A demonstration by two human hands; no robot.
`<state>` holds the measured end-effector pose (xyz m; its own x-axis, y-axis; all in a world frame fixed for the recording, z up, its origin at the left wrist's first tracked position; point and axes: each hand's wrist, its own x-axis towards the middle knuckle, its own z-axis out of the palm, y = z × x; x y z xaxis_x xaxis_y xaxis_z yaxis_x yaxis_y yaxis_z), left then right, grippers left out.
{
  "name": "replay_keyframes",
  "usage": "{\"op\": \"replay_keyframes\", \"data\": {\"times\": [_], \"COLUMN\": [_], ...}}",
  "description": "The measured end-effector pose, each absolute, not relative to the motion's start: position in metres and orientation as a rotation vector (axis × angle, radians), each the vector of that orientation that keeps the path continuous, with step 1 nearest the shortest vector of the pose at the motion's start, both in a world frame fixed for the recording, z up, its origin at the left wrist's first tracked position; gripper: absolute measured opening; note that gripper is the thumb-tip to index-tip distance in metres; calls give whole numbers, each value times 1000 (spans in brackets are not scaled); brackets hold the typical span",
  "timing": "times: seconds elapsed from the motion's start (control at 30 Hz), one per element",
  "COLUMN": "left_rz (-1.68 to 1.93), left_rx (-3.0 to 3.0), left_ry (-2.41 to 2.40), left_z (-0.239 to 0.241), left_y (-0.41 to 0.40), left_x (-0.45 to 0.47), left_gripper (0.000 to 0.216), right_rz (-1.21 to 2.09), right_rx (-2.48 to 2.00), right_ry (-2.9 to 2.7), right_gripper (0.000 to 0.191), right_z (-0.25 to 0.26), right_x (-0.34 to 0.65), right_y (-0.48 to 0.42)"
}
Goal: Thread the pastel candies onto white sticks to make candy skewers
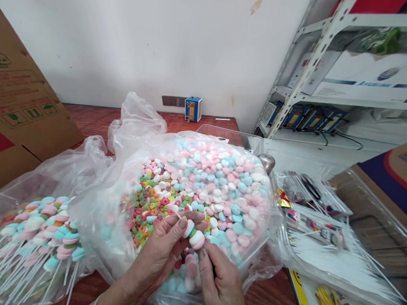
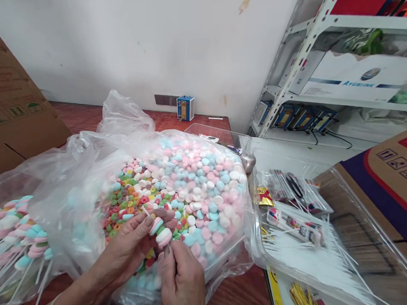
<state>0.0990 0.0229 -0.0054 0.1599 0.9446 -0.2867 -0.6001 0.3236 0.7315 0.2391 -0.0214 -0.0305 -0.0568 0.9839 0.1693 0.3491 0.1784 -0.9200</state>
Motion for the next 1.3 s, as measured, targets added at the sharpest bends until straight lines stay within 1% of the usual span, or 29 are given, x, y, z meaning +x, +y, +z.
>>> {"op": "replay_keyframes", "data": {"times": [0.2, 0.27, 0.33, 0.37, 0.47, 0.5, 0.53, 0.6, 0.7, 0.8, 0.87, 0.93, 0.97, 1.1, 1.17, 1.3], "left_rz": [1175, 1171, 1170, 1157, 999, 927, 868, 809, 805, 876, 950, 987, 996, 1021, 1007, 915], "left_rx": [629, 658, 723, 820, 1418, 1642, 1821, 1994, 1992, 1953, 1853, 1575, 1386, 737, 597, 536], "left_ry": [874, 885, 926, 976, 1151, 1166, 1158, 1147, 1180, 1146, 1163, 1178, 1154, 908, 782, 620], "left_z": [1, 2, 1, -1, -10, -15, -20, -29, -37, -34, -27, -20, -17, -11, -9, -6], "left_y": [33, 42, 53, 58, 69, 71, 72, 72, 73, 74, 74, 73, 72, 65, 60, 53], "left_x": [106, 109, 111, 113, 119, 121, 124, 130, 137, 137, 132, 126, 122, 112, 107, 101], "left_gripper": [36, 43, 50, 48, 19, 17, 20, 22, 19, 19, 16, 11, 13, 36, 36, 32], "right_rz": [996, 933, 795, 709, 516, 492, 482, 483, 479, 507, 567, 645, 731, 1254, 1468, 1730], "right_rx": [-1261, -1296, -1434, -1536, -1773, -1800, -1809, -1818, -1860, -1850, -1782, -1688, -1620, -1285, -1133, -867], "right_ry": [-1603, -1640, -1662, -1654, -1658, -1677, -1699, -1746, -1749, -1692, -1639, -1590, -1540, -1165, -991, -748], "right_gripper": [30, 26, 21, 20, 23, 22, 20, 17, 18, 20, 21, 24, 28, 46, 45, 34], "right_z": [-22, -19, -16, -14, -8, -6, -5, -6, -10, -14, -16, -17, -18, -19, -17, -10], "right_x": [237, 244, 258, 266, 287, 290, 291, 286, 273, 269, 274, 282, 285, 287, 282, 270], "right_y": [1, 12, 24, 30, 44, 48, 51, 58, 66, 70, 69, 64, 61, 43, 35, 27]}}
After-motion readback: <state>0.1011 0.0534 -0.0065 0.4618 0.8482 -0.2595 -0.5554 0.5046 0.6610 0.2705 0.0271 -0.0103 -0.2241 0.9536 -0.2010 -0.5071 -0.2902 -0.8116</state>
